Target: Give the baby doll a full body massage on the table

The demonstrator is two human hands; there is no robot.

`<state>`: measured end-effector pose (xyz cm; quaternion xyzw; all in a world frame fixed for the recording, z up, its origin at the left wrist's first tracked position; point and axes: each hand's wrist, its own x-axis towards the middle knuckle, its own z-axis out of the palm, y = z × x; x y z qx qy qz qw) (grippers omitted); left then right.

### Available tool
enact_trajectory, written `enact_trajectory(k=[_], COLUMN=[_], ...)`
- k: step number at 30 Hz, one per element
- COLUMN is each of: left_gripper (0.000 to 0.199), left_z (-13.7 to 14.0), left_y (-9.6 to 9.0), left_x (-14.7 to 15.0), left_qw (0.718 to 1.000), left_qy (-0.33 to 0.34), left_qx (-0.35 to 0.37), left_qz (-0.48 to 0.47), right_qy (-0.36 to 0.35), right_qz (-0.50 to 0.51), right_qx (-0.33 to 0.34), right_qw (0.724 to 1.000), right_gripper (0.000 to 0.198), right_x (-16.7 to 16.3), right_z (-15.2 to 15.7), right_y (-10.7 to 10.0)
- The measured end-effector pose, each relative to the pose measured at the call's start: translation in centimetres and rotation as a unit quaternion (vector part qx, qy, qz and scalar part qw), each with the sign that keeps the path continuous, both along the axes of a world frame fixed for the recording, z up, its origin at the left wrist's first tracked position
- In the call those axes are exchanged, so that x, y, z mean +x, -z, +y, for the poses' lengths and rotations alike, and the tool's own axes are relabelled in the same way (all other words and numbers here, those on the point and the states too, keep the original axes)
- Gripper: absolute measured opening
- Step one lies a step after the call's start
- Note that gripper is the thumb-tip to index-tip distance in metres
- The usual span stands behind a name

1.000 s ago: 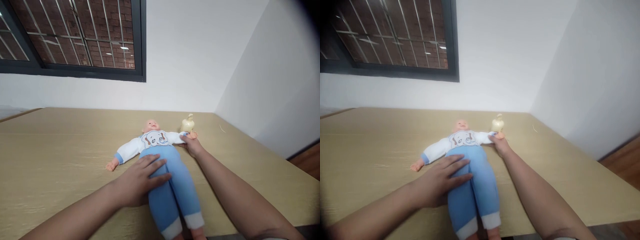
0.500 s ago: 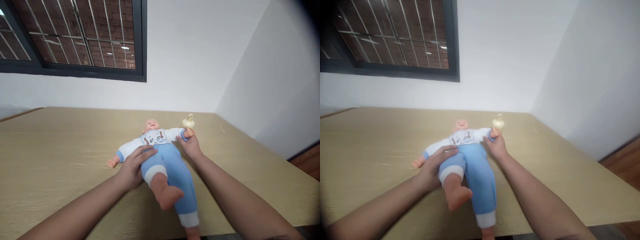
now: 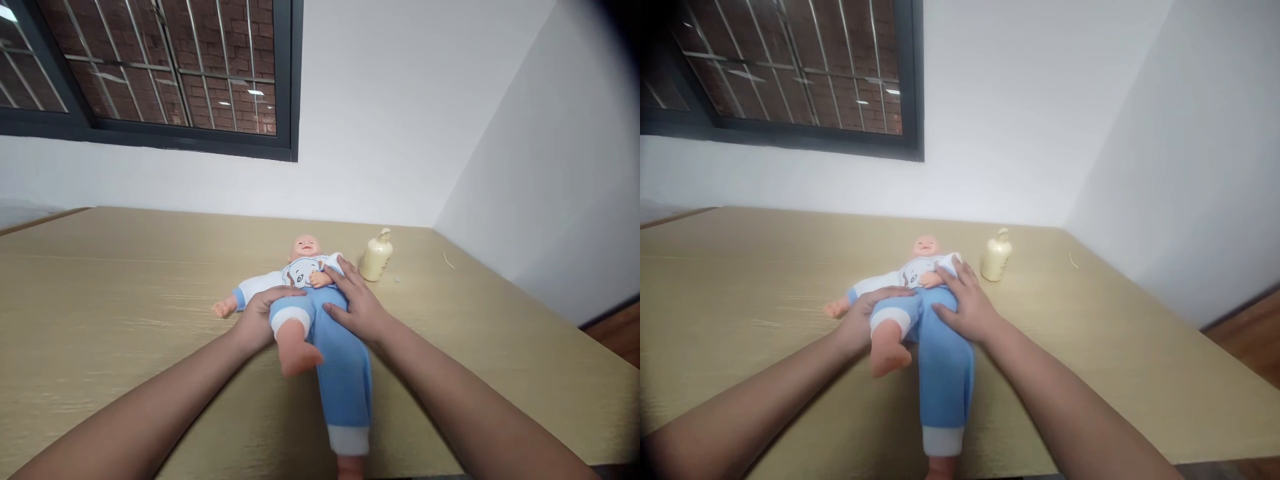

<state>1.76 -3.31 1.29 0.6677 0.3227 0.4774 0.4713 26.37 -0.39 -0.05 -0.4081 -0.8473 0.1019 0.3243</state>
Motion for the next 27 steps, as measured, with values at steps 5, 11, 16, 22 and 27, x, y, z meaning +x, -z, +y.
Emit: enact_trajectory(k=[5, 11, 16, 22, 27], left_gripper=[0.041, 0.063, 0.074, 0.090, 0.063], left_z=[-1.9, -3.4, -4.5, -5.4, -4.5], left_y=[0.9, 1.6, 0.7, -1.4, -1.0], left_x=[-1.4, -1.0, -0.4, 0.2, -0.2], left_qw=[0.944, 0.840, 0.794, 0.805, 0.824], left_qy=[0.011, 0.016, 0.069, 0.131, 0.112], left_qx=[0.274, 0.435, 0.445, 0.351, 0.352], left_qz=[0.184, 0.325, 0.408, 0.460, 0.429], right_qy=[0.055, 0.161, 0.179, 0.192, 0.190], right_qz=[0.260, 0.526, 0.616, 0.589, 0.584], right_qx=[-0.016, -0.113, -0.237, -0.301, -0.276], right_qw=[0.964, 0.828, 0.730, 0.725, 0.739], right_gripper=[0.064, 0.039, 0.036, 0.035, 0.037], right_x=[0.7, 3.6, 5.3, 6.2, 6.1], right_z=[1.8, 5.5, 6.9, 6.9, 6.6], right_y=[1.2, 2.6, 3.3, 3.8, 3.4])
